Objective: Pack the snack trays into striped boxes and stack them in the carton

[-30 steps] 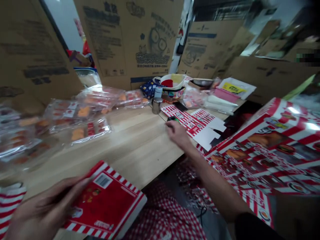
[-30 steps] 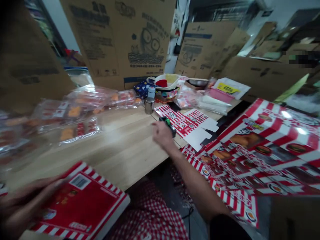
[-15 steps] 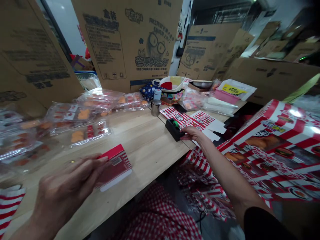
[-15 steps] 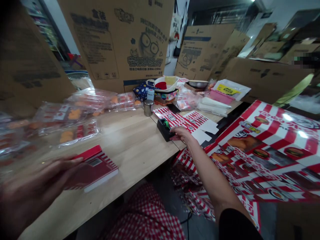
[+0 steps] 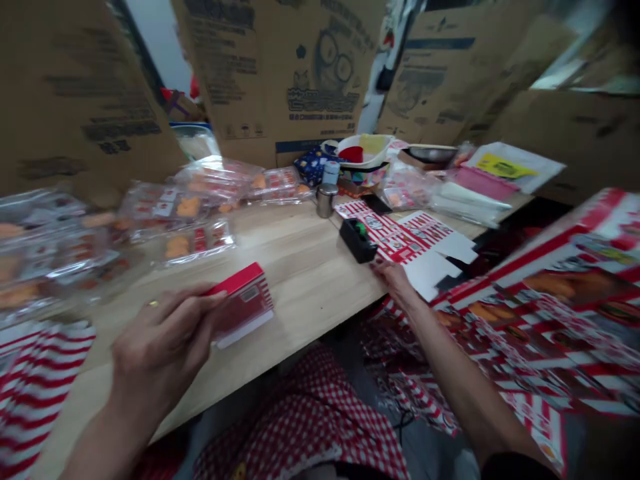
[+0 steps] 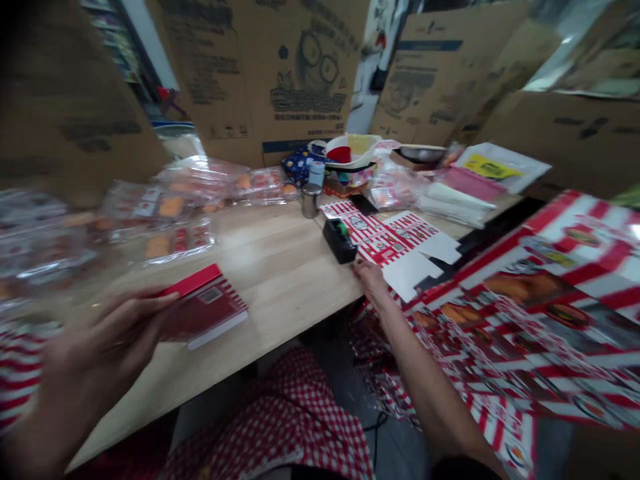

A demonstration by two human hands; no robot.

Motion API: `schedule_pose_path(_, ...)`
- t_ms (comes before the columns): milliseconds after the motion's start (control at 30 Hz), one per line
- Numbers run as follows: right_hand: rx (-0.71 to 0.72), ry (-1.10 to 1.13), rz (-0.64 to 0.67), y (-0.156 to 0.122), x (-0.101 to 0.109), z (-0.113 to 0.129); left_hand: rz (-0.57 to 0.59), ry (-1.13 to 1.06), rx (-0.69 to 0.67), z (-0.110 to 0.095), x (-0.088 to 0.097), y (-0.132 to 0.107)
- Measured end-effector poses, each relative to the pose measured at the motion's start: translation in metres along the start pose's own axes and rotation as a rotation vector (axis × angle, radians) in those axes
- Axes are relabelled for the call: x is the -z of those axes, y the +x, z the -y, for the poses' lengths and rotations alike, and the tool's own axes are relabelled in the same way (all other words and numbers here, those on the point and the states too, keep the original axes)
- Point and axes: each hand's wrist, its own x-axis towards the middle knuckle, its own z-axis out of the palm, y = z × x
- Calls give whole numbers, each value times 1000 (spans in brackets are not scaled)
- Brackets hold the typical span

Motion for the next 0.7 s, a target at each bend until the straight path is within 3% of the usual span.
schedule_pose_path(133, 102, -87, 50, -42, -21, 18, -8, -124, 111, -13, 4, -1)
schedule_pose_path(233, 303, -53, 409, -106, -59, 50, -10, -168, 141, -17, 6, -1)
schedule_pose_path(300, 333, 62, 654, -153, -88, 77, -5, -169, 141, -20, 8, -2)
schedule_pose_path(400, 328, 192, 866, -201, -127, 111, 7, -190, 206, -22, 10, -6)
schedule_pose_path(533, 227, 286, 912, -215, -162, 125, -28, -309, 336, -22, 11, -13)
schedule_pose_path(700, 117, 274, 846, -210, -181, 116, -37, -315, 318, -17, 14, -18)
